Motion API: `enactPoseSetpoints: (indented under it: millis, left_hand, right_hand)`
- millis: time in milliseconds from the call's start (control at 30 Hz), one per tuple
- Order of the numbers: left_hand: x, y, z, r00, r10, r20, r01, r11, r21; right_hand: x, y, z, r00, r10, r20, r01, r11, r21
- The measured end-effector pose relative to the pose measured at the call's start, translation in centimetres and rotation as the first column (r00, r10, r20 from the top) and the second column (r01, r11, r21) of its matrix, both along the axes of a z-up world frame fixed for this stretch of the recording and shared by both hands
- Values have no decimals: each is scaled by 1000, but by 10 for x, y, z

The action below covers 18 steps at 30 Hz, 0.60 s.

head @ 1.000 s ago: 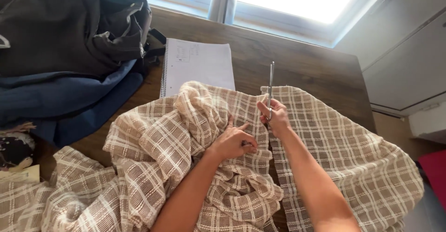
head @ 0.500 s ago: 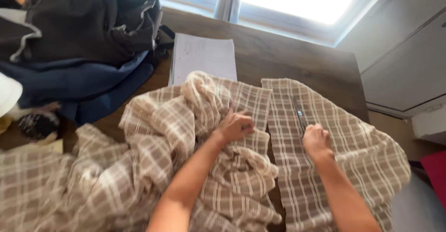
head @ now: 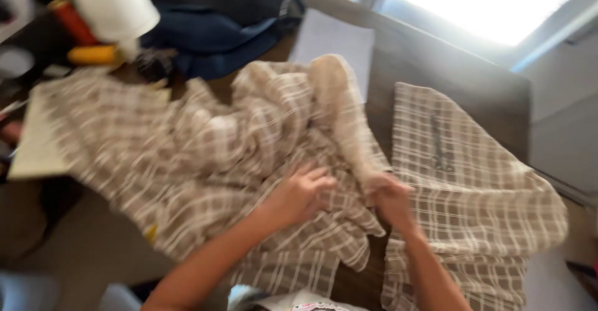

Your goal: Cutting a large piece of checkered fabric with scissors along a straight line on a workbench and measuring it

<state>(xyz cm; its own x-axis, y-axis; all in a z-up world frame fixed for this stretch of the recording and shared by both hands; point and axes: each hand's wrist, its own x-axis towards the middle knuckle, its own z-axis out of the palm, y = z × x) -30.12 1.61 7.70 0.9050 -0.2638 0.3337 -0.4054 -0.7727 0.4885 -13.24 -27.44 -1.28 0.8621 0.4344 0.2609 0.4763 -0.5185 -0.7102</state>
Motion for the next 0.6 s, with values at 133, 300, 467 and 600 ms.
enactPoseSetpoints:
  millis: [133,300,467,600]
  left_hand:
    - [-136,24,4,913,355,203,-341,935,-102]
    - [-246,47,-34,537,820,200,-795,571,-207]
    - [-235,88,-27,527,789,-316,-833,407,-375]
    - [-192,102,-70,541,816,-205,-836,496,-232]
  right_hand:
    - [42,-119,-13,908,-316,-276,420,689,591]
    - [-21,-98,63,838,-318,443,116,897,426]
    - [-146,53,75,849,431,306,-377,900,-220]
    - [-213,150,67,895,347,-280,-427,849,-312]
